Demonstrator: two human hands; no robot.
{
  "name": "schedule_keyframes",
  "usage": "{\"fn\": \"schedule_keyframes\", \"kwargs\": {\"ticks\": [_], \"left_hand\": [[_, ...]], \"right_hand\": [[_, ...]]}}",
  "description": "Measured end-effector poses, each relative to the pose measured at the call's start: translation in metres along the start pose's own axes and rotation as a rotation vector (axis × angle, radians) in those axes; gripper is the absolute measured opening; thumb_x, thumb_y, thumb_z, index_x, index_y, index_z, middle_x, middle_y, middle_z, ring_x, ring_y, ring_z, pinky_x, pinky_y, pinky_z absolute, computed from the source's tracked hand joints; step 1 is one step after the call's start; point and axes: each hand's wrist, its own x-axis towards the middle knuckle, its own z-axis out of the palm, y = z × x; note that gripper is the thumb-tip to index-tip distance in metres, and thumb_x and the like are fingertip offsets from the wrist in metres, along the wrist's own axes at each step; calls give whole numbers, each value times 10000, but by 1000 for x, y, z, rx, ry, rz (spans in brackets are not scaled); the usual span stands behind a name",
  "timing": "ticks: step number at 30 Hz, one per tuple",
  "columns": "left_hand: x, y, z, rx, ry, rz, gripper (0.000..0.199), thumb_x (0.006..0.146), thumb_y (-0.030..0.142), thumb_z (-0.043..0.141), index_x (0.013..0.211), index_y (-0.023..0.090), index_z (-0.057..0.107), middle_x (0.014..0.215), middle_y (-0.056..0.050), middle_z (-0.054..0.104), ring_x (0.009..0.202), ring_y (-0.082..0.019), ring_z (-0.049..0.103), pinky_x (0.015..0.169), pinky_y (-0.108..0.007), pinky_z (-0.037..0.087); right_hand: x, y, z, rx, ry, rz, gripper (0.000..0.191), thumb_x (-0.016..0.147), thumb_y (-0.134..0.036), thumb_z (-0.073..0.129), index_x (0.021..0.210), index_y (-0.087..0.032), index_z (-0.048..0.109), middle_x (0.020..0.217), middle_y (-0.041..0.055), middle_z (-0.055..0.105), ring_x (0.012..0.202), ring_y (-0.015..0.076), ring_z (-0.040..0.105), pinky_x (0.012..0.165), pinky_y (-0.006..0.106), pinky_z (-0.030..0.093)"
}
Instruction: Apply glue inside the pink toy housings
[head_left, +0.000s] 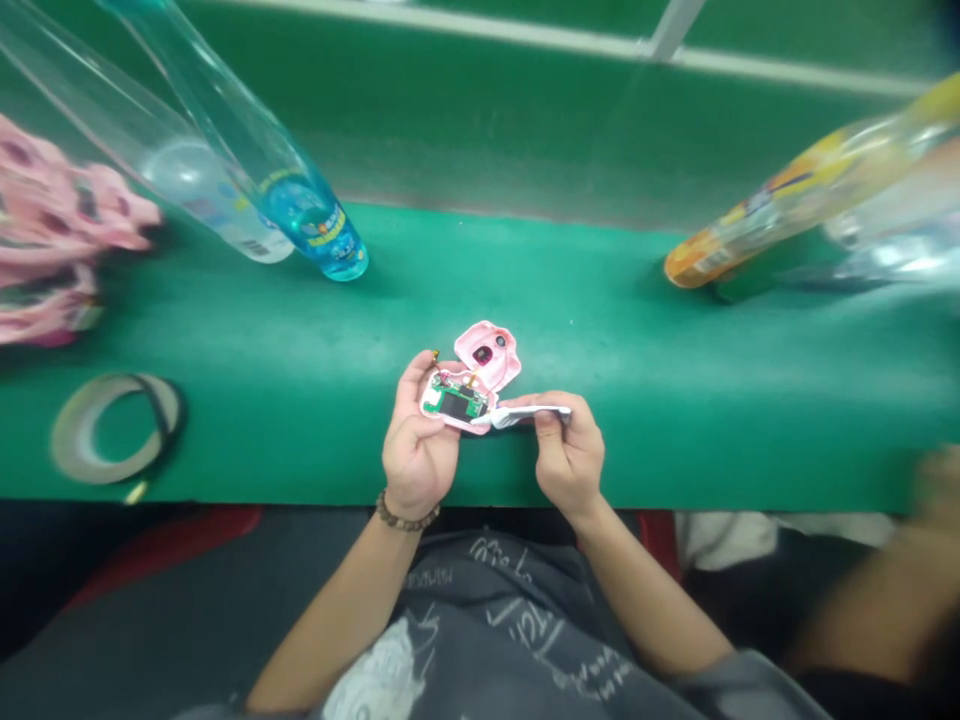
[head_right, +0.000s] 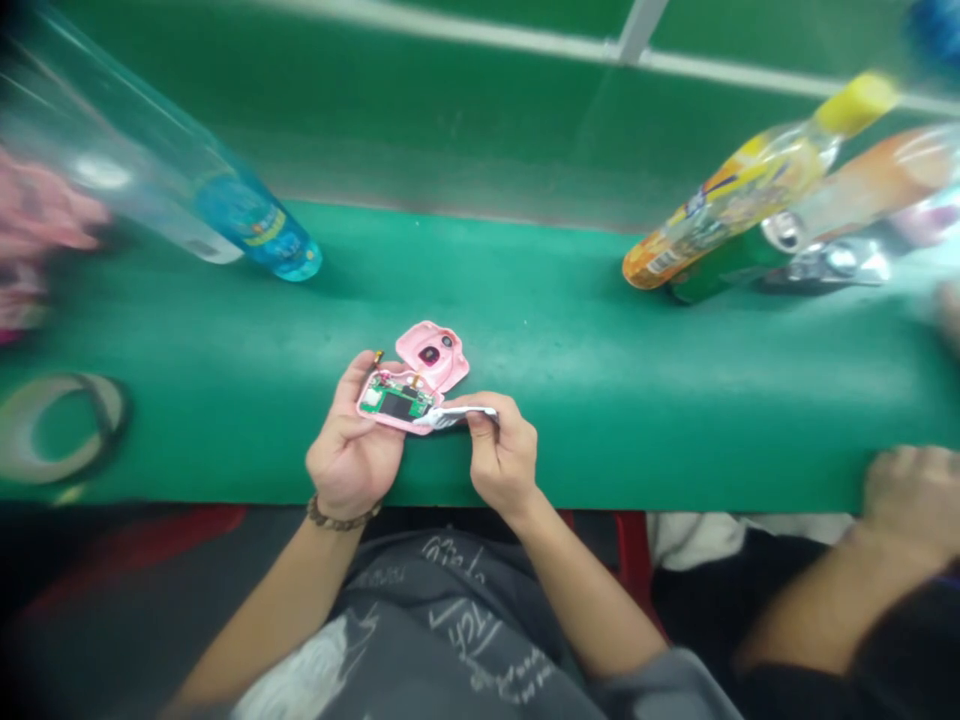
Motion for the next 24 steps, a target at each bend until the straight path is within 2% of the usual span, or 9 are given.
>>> {"fn": "schedule_keyframes", "kwargs": {"ticks": [10, 18, 24], "left_hand": [[0, 0, 0, 43, 4, -20, 446, 728, 288, 696, 1167, 311, 615, 1158, -53, 618, 1173, -311, 551, 981, -488, 505], [0, -2, -1, -35, -43, 14, 498, 719, 179, 643, 1210, 245, 590, 1146, -70, 615, 1095, -255, 585, 975, -449, 512], [-1, -2, -3, -31, -42, 17, 537, 696, 161, 637, 1224, 237, 574, 1155, -86, 603, 1073, -260, 592, 950, -443, 528]], "right_hand": [[2, -3, -2, -84, -56, -56, 209, 949, -251, 522, 1056, -364, 662, 990, 4, 750, 903, 228, 714, 808, 417, 584], [5, -9, -3, -126, -93, -145, 249, 930, -198, 527, 1063, -359, 663, 985, -4, 754, 919, 222, 718, 815, 385, 582], [14, -17, -3, -209, -203, -222, 278, 921, -151, 524, 1075, -327, 675, 1005, 14, 750, 920, 204, 715, 812, 349, 591]]}}
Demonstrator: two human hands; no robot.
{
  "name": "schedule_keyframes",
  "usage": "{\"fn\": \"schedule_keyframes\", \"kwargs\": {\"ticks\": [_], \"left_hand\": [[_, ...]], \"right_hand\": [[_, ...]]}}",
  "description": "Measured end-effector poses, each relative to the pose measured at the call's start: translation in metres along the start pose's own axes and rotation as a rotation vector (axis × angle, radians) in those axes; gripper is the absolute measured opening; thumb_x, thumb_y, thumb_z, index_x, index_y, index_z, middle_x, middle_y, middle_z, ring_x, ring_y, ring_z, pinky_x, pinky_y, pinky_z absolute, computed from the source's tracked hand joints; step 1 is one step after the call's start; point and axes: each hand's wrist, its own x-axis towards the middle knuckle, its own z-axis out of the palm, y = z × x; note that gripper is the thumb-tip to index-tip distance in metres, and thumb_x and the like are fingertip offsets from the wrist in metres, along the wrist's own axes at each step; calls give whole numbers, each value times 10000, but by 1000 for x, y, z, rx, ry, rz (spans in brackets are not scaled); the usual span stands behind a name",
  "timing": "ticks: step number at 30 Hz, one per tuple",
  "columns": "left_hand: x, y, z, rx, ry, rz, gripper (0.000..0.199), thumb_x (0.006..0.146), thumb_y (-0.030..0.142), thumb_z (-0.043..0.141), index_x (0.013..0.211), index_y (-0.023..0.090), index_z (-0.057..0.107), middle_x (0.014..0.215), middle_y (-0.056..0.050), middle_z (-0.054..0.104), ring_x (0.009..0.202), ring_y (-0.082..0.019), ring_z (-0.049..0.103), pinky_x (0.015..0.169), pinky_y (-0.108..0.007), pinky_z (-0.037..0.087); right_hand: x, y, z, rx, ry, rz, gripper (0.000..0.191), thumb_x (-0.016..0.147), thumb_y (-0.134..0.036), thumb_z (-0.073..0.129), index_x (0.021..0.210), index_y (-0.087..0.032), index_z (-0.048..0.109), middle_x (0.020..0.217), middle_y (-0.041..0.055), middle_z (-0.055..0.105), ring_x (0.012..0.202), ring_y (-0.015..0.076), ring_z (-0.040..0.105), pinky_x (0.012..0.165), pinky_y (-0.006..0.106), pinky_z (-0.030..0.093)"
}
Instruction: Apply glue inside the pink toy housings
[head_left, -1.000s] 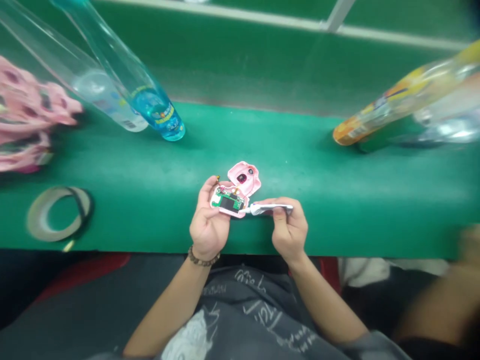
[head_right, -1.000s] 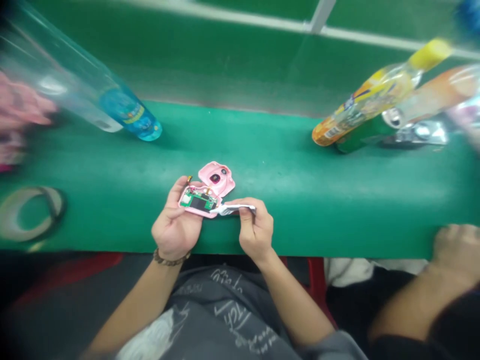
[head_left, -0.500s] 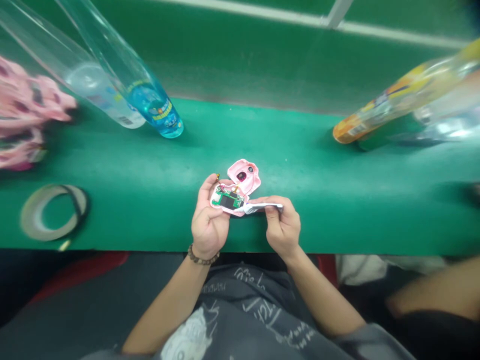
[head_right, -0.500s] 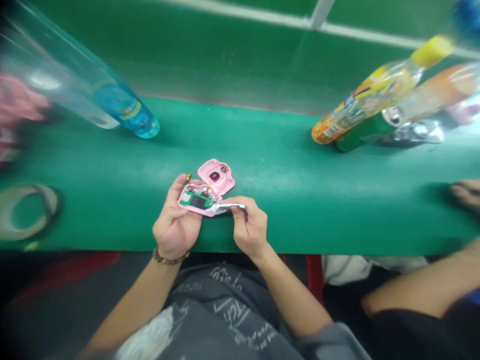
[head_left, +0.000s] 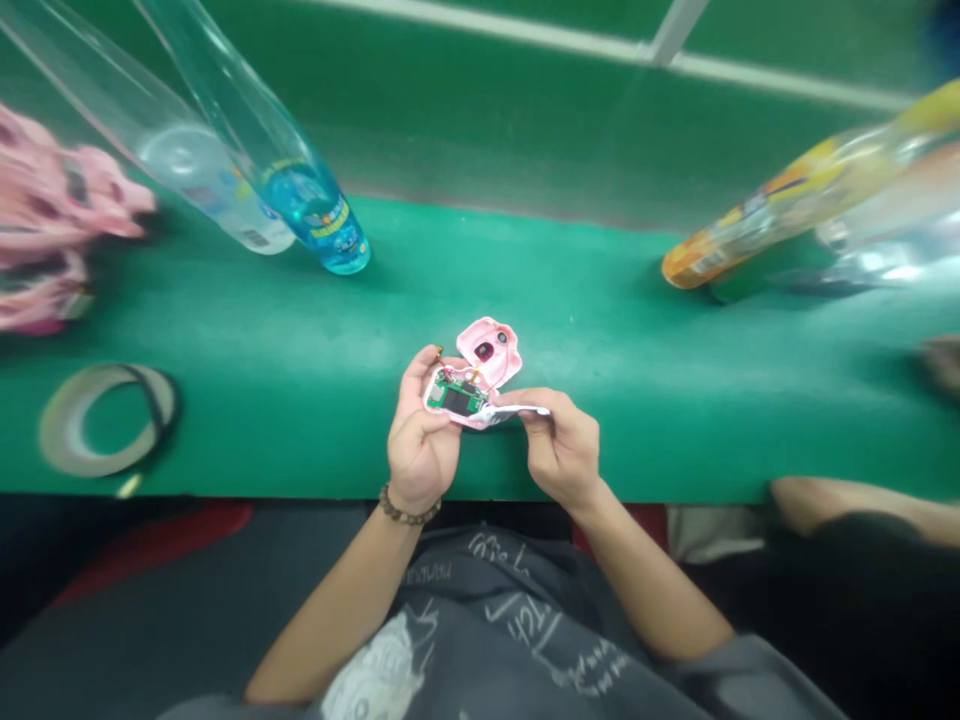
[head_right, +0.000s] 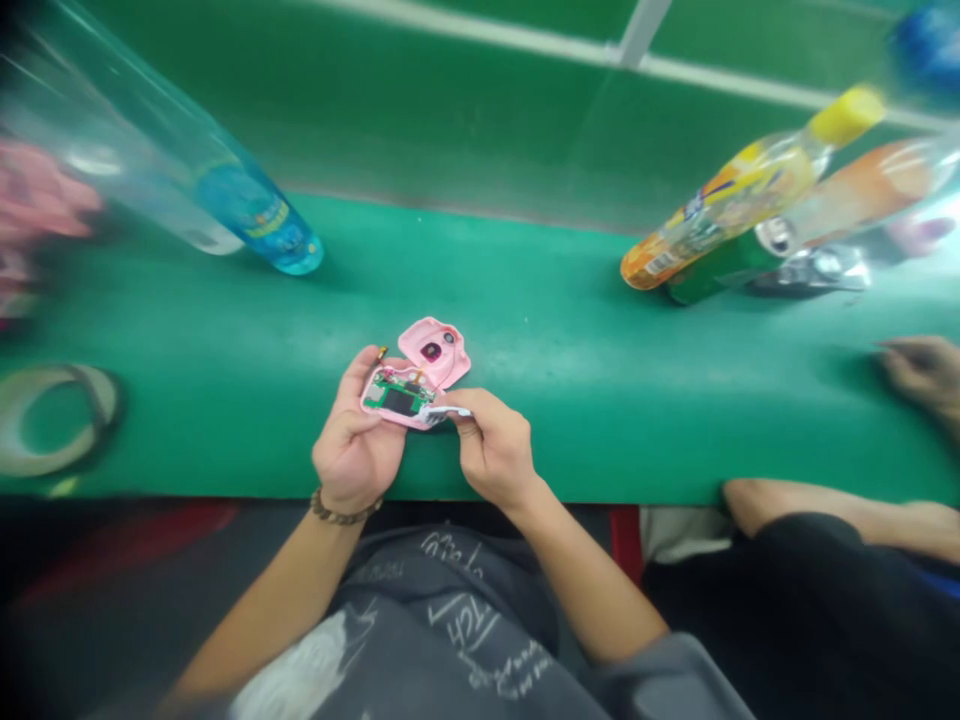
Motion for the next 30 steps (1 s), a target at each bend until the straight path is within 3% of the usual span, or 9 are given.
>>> {"fn": "schedule_keyframes", "kwargs": {"ticks": [13, 16, 20, 22, 26, 30], "left_hand": [[-3, 3, 3, -5, 54, -31, 548, 667, 137, 605, 1202, 255, 594, 1137, -62, 628, 1063, -244, 608, 907, -386, 545], [-2, 3, 3, -26, 67, -34, 549, 655, 118, 599, 1186, 258, 600, 1126, -60, 629, 1057, -244, 604, 911, -396, 541], [-1, 3, 3, -59, 77, -23, 524, 653, 114, 602, 1159, 250, 611, 1112, -66, 625, 1036, -249, 599, 906, -435, 535], [0, 4, 3, -60, 89, -25, 507, 656, 126, 609, 1149, 246, 617, 1102, -68, 628, 1032, -249, 598, 901, -432, 528], [1, 8, 6, -51, 124, -50, 478, 655, 150, 629, 1127, 228, 618, 1045, -64, 639, 991, -236, 605, 878, -403, 516], [8, 11, 15, -27, 145, -102, 476, 672, 150, 632, 1139, 219, 578, 1010, -53, 641, 966, -227, 611, 864, -397, 507]], "right_hand": [[3, -11, -4, -1, -26, 103, 230, 907, -224, 567, 1010, -349, 731, 954, 5, 751, 804, 210, 699, 801, 391, 596], [-1, -9, -5, 15, 69, 120, 170, 916, -266, 568, 971, -326, 716, 918, 22, 748, 751, 205, 691, 734, 384, 596], [-7, 8, -9, 316, 398, 284, 71, 935, -351, 543, 964, -319, 599, 813, -6, 719, 662, 183, 684, 592, 352, 591], [-4, 19, -12, 553, 463, 422, 53, 934, -368, 534, 955, -319, 538, 810, -31, 718, 738, 182, 714, 633, 361, 608], [17, 27, -13, 875, 417, 569, 127, 890, -383, 589, 925, -311, 491, 1042, -23, 739, 1009, 180, 707, 851, 422, 597], [41, 23, -7, 1044, 217, 630, 198, 865, -432, 607, 941, -310, 471, 1153, -8, 721, 1025, 201, 699, 852, 470, 590]]}}
